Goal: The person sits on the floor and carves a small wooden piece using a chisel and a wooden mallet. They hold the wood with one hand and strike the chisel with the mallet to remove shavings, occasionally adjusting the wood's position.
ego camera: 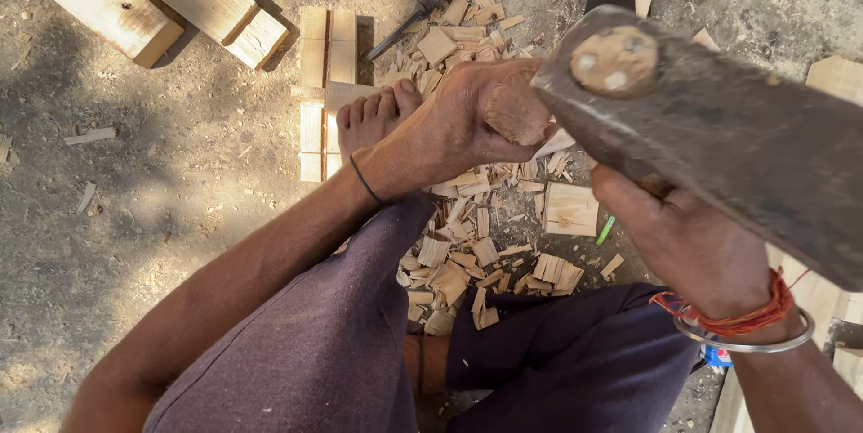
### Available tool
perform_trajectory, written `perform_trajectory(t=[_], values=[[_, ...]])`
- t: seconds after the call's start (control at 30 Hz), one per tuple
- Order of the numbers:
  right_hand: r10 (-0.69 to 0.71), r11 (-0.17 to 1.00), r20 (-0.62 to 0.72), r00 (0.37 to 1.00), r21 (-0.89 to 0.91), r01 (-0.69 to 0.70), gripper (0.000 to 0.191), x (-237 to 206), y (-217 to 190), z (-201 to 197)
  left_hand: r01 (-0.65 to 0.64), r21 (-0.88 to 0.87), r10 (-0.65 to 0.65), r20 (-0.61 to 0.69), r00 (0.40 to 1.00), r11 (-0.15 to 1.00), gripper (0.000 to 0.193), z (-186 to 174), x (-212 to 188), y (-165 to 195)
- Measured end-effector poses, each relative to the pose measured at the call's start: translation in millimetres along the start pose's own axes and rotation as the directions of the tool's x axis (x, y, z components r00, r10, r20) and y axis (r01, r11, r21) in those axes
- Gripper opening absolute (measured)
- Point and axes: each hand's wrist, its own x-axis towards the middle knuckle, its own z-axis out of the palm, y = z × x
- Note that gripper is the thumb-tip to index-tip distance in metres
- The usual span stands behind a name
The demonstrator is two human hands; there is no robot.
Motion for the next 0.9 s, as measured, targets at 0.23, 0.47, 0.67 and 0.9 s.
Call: perform_trajectory(t=[0.23,0.47,0.67,0.9], values=[[0.043,0.876,-0.246,0.968,0.475,0.082,0.023,-2.9,-40.5,-31.9,0.085,0.169,-0.085,-0.005,0.996,0.982,0.026,0.7,-0.3,-1.2],[-0.049,0.998,-0.084,0.995,-0.041,0.045,0.021,2.2,-3.4,23.0,0.007,0.148,-0.006,-0.008,1.000,0.989,0.041,-0.3,-5.8,-7.2],[0.077,0.994,-0.117,0.990,-0.071,-0.086,0.027,-8.6,-9.7,10.3,0.210,0.046,-0.209,-0.025,0.978,0.977,0.031,-12.9,-7.4,1.5],[0.027,0.983,-0.274,0.961,0.179,0.023,0.021,-24.0,-23.9,-19.7,0.138,0.205,-0.141,-0.001,0.990,0.969,0.037,-1.0,-2.5,20.4]])
